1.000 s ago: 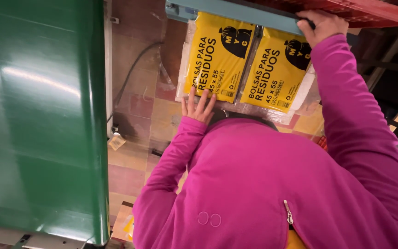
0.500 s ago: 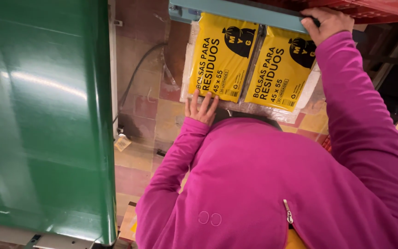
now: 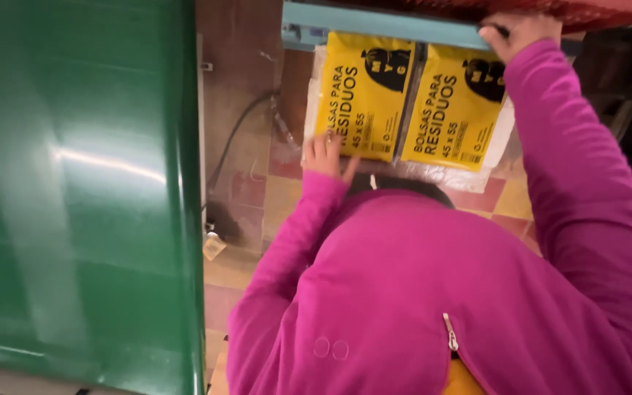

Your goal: Folding black plastic bags and placing them into yellow retail packaging sleeves.

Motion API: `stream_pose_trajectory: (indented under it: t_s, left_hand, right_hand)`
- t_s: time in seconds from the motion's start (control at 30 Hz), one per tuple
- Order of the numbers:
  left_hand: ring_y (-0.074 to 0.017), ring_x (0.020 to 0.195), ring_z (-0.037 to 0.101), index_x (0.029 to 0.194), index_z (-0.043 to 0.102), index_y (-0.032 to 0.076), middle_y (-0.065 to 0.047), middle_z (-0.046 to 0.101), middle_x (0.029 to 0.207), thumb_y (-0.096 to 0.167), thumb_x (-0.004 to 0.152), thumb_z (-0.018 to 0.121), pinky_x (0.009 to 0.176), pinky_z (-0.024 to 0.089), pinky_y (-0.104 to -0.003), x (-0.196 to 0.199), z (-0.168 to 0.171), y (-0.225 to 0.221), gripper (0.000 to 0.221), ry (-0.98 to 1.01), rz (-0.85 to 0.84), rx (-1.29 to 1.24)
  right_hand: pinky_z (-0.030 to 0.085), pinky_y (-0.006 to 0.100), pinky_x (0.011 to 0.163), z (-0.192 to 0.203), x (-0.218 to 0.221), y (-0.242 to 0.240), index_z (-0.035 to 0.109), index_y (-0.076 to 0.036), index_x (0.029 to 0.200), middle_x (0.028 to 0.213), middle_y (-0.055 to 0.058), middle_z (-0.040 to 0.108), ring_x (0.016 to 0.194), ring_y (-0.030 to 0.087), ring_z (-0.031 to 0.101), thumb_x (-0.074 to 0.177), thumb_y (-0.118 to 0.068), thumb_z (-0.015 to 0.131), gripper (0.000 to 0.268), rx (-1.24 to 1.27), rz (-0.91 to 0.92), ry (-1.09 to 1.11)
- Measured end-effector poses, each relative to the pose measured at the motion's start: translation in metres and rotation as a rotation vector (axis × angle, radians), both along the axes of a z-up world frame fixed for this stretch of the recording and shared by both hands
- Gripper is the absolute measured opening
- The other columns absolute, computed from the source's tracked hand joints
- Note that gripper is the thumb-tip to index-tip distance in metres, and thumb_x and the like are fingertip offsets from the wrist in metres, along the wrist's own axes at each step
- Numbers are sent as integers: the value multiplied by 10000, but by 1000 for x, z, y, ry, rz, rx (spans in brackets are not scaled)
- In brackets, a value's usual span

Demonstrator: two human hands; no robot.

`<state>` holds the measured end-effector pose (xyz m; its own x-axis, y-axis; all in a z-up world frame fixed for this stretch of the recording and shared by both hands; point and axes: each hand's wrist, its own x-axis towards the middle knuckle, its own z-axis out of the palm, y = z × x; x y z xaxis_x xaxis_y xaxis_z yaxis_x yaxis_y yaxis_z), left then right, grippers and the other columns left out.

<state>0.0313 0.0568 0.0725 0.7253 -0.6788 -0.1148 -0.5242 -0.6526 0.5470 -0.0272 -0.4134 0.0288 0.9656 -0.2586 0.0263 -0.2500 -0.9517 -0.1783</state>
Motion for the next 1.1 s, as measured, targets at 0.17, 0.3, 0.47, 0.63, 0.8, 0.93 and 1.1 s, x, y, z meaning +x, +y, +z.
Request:
stream_pose_trajectory:
  t_s: [0.17, 0.3, 0.47, 0.63, 0.8, 0.93, 1.1]
  left_hand:
    - [-395, 1213, 472, 1381, 450, 40, -163, 489, 1353, 473, 675, 914, 908, 516, -524, 61, 11, -62, 949, -25, 378, -19]
    - [-384, 1166, 492, 1397, 404, 46, -151, 504, 1298, 463, 622, 931, 901, 522, -526, 79, 8, -84, 1026, 62, 429, 63]
    - [-374, 1167, 550, 1315, 441, 71, -132, 502, 1277, 423, 604, 943, 917, 511, -528, 89, -18, -94, 940, 188, 480, 160]
    - [-349, 1030, 686, 1237, 518, 40, -161, 650, 1140, 346, 611, 922, 870, 570, -443, 97, -50, -94, 806, 319, 502, 32]
    - [-283, 894, 777, 1145, 700, 81, -129, 787, 996, 322, 774, 823, 823, 600, -398, 93, -61, -88, 459, 442, 421, -81]
    - [-251, 867, 768, 1203, 653, 58, -127, 776, 984, 247, 829, 775, 795, 600, -382, 88, -75, -96, 437, 545, 472, -180]
    - [-211, 924, 714, 1328, 601, 52, -97, 742, 1059, 134, 900, 693, 780, 594, -357, 58, -31, -75, 445, 752, 464, -453]
  right_hand:
    - [541, 385, 972, 52, 13, 13, 800, -180, 1213, 1101, 40, 778, 960, 206, 724, 1037, -272, 769, 201, 557, -140, -74]
    - [577, 348, 1015, 85, 4, 27, 780, -80, 1188, 1128, 76, 770, 1040, 177, 727, 1042, -131, 728, 163, 937, -143, -228]
    - [618, 303, 934, 125, -48, 96, 744, 2, 1025, 1022, 124, 765, 972, 198, 744, 1042, -119, 722, 125, 956, -412, -505]
    - [564, 348, 944, 17, -98, 103, 552, 117, 1232, 1214, 283, 651, 1083, 319, 674, 880, -231, 882, 595, 727, -841, -270]
    - [519, 351, 1016, -26, -101, 104, 277, 152, 1438, 1397, 333, 538, 1208, 321, 614, 780, -309, 968, 1059, 981, -1129, -169]
    - [525, 350, 1039, -33, -101, 111, 514, 106, 1413, 1348, 243, 663, 1176, 290, 672, 860, -243, 861, 740, 1214, -1025, -137]
    - [557, 382, 1001, 0, -126, 124, 589, 28, 1317, 1217, 161, 718, 1108, 296, 701, 873, -134, 784, 512, 1301, -981, -127]
